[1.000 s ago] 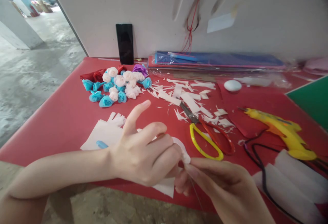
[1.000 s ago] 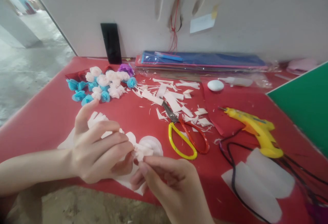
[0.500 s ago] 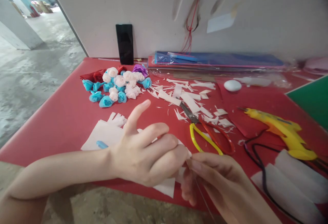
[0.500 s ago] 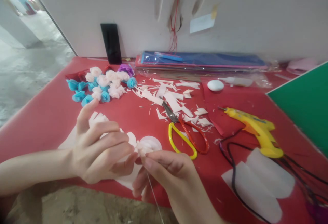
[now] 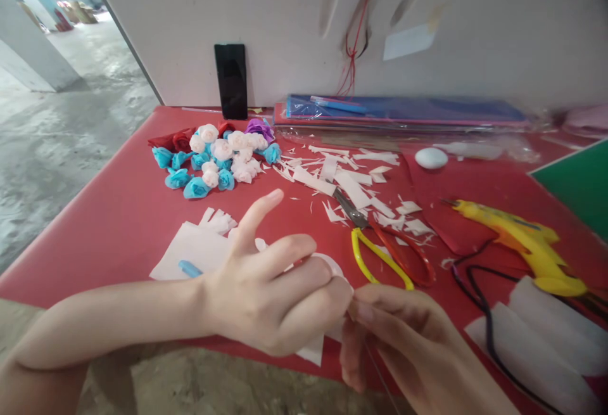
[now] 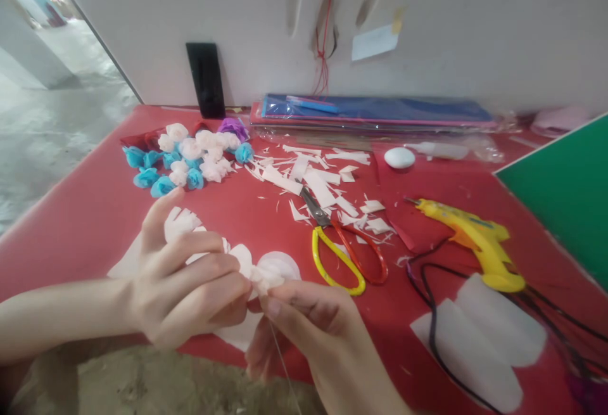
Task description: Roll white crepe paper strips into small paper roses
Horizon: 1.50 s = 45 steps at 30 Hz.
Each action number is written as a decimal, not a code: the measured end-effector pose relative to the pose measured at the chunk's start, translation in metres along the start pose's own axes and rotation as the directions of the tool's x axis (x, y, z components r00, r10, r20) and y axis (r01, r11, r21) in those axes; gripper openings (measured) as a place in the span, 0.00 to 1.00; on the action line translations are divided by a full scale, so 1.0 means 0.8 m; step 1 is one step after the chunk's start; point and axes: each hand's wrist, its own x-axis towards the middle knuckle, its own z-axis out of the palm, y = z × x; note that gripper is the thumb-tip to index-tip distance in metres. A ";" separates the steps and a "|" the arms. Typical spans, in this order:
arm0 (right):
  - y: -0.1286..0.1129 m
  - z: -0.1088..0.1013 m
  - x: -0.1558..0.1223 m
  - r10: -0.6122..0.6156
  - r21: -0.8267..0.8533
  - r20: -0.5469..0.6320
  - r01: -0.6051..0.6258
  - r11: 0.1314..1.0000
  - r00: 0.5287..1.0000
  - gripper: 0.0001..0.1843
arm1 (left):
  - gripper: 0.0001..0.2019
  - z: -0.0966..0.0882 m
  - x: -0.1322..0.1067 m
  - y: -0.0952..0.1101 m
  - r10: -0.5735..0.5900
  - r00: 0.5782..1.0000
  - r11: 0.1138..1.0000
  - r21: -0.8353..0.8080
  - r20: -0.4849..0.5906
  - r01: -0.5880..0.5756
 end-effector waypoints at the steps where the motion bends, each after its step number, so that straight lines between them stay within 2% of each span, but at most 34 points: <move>1: 0.001 0.000 0.000 -0.005 0.001 -0.002 0.005 1.000 1.000 0.12 | 0.02 0.000 0.000 0.000 -0.002 1.000 1.000 -0.004 0.009 0.002; 10: 0.005 -0.004 -0.002 -0.054 -0.095 -0.018 0.052 0.994 0.998 0.12 | 0.02 0.002 -0.003 0.003 -0.073 0.997 0.995 -0.058 0.038 0.075; 18: 0.006 -0.005 -0.004 -0.148 -0.263 -0.002 0.143 0.954 0.989 0.12 | 0.03 0.002 -0.004 0.003 -0.017 1.000 0.999 -0.031 -0.009 0.017; 25: 0.009 -0.002 -0.003 -0.193 -0.455 -0.029 0.159 0.876 0.981 0.13 | 0.03 0.002 -0.001 0.003 0.004 0.998 1.000 -0.019 -0.066 -0.005; 30: 0.005 0.002 -0.004 -0.272 -0.617 -0.016 0.204 0.760 0.962 0.14 | 0.03 0.005 -0.002 0.004 0.022 0.997 0.999 -0.039 -0.070 -0.025; 33: 0.000 0.001 -0.004 -0.411 -0.756 0.029 0.289 0.588 0.911 0.14 | 0.01 0.001 0.002 0.003 -0.031 0.999 0.992 -0.122 -0.031 0.027; 35: -0.005 -0.003 -0.003 -0.485 -0.822 0.093 0.342 0.455 0.870 0.11 | 0.04 -0.006 0.007 0.000 -0.119 0.991 0.963 -0.236 0.066 0.132; 37: -0.010 -0.009 -0.001 -0.515 -0.846 0.196 0.410 0.342 0.835 0.08 | 0.07 -0.014 0.014 -0.005 -0.206 0.955 0.889 -0.367 0.212 0.273; 39: -0.015 -0.016 0.004 -0.523 -0.831 0.313 0.496 0.254 0.793 0.08 | 0.07 -0.021 0.020 -0.012 -0.274 0.887 0.762 -0.480 0.371 0.436; 42: -0.023 -0.025 0.011 -0.492 -0.803 0.441 0.575 0.158 0.751 0.09 | 0.07 -0.026 0.027 -0.019 -0.289 0.727 0.535 -0.525 0.623 0.662; 45: -0.030 -0.031 0.015 -0.424 -0.784 0.528 0.615 0.089 0.735 0.09 | 0.04 -0.026 0.031 -0.021 -0.249 0.558 0.349 -0.465 0.791 0.814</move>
